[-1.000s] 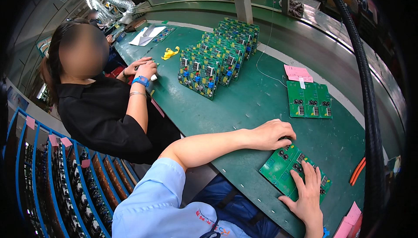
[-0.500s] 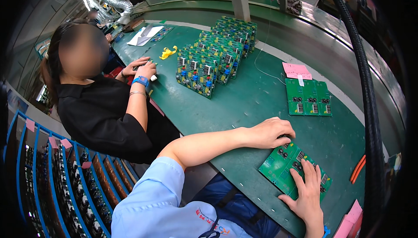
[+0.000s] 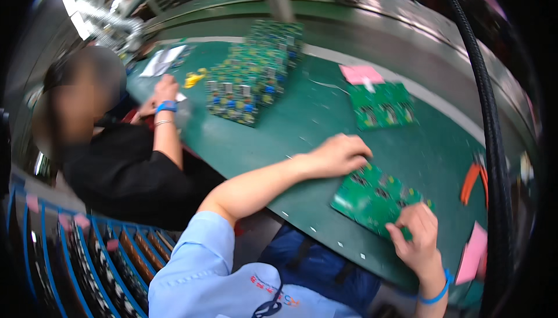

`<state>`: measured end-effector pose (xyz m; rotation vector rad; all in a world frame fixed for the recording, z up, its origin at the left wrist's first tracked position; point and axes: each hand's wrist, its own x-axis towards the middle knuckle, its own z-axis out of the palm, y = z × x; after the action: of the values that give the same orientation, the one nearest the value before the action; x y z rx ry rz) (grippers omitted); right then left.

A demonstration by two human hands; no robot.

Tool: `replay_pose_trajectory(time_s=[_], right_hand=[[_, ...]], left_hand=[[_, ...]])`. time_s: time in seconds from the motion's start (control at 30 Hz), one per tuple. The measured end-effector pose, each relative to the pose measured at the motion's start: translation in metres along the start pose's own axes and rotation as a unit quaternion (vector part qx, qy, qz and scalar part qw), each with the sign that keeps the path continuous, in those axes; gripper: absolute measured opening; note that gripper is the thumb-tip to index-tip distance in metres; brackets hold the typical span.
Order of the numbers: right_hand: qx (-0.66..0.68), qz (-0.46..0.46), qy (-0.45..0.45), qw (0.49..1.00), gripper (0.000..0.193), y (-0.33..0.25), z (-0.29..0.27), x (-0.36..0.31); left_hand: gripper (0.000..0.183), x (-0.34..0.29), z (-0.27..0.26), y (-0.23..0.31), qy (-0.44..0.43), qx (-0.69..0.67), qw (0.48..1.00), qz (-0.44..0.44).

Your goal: The person picks up a green circuit board from a stack and inspects it by turning it over and examining both sides. They place the board down and pick up another one, repeating the inspection process. The person also handles a pink sticky note attached to one of the boards.

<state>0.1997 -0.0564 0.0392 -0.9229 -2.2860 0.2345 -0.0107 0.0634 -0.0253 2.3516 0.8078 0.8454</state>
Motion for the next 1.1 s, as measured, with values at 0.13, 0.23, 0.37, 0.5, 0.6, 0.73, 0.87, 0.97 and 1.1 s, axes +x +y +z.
replay_pose_trajectory(time_s=[0.13, 0.23, 0.37, 0.5, 0.6, 0.73, 0.87, 0.97, 1.1], right_hand=[[0.046, -0.087, -0.101, 0.99, 0.02, -0.031, -0.016, 0.023], [0.075, -0.138, -0.072, 0.985, 0.019, -0.067, -0.026, 0.038], [0.06, -0.188, -0.06, 0.978, 0.011, -0.089, -0.036, 0.044], [0.065, -0.23, -0.062, 0.969, 0.01, -0.094, -0.038, 0.04], [0.085, -0.272, -0.041, 0.958, 0.01, -0.096, -0.039, 0.04], [0.059, -0.277, 0.01, 0.959, 0.023, -0.096, -0.045, 0.027], [0.044, -0.229, 0.042, 0.971, 0.024, -0.077, -0.04, 0.01], [-0.149, -0.092, 0.031, 0.984, 0.024, -0.026, -0.046, -0.007], [-0.308, 0.2, 0.116, 0.923, 0.02, 0.107, -0.064, -0.05]], left_hand=[[0.016, -0.006, -0.004, -0.004, -0.029, -0.01, 0.999, -0.042], [0.015, -0.002, -0.006, 0.008, -0.027, -0.005, 0.998, -0.064], [0.015, -0.002, 0.002, 0.008, -0.034, -0.005, 0.997, -0.062], [0.015, 0.001, 0.003, 0.006, -0.04, -0.018, 0.997, -0.058], [0.015, 0.0, 0.002, 0.007, -0.035, -0.008, 0.998, -0.055], [0.015, 0.001, 0.001, 0.007, -0.044, -0.015, 0.996, -0.071], [0.015, 0.0, 0.001, 0.007, -0.042, 0.002, 0.997, -0.064], [0.015, 0.0, -0.001, 0.012, -0.046, -0.004, 0.995, -0.084], [0.016, 0.0, 0.001, 0.01, -0.04, -0.003, 0.997, -0.065]])
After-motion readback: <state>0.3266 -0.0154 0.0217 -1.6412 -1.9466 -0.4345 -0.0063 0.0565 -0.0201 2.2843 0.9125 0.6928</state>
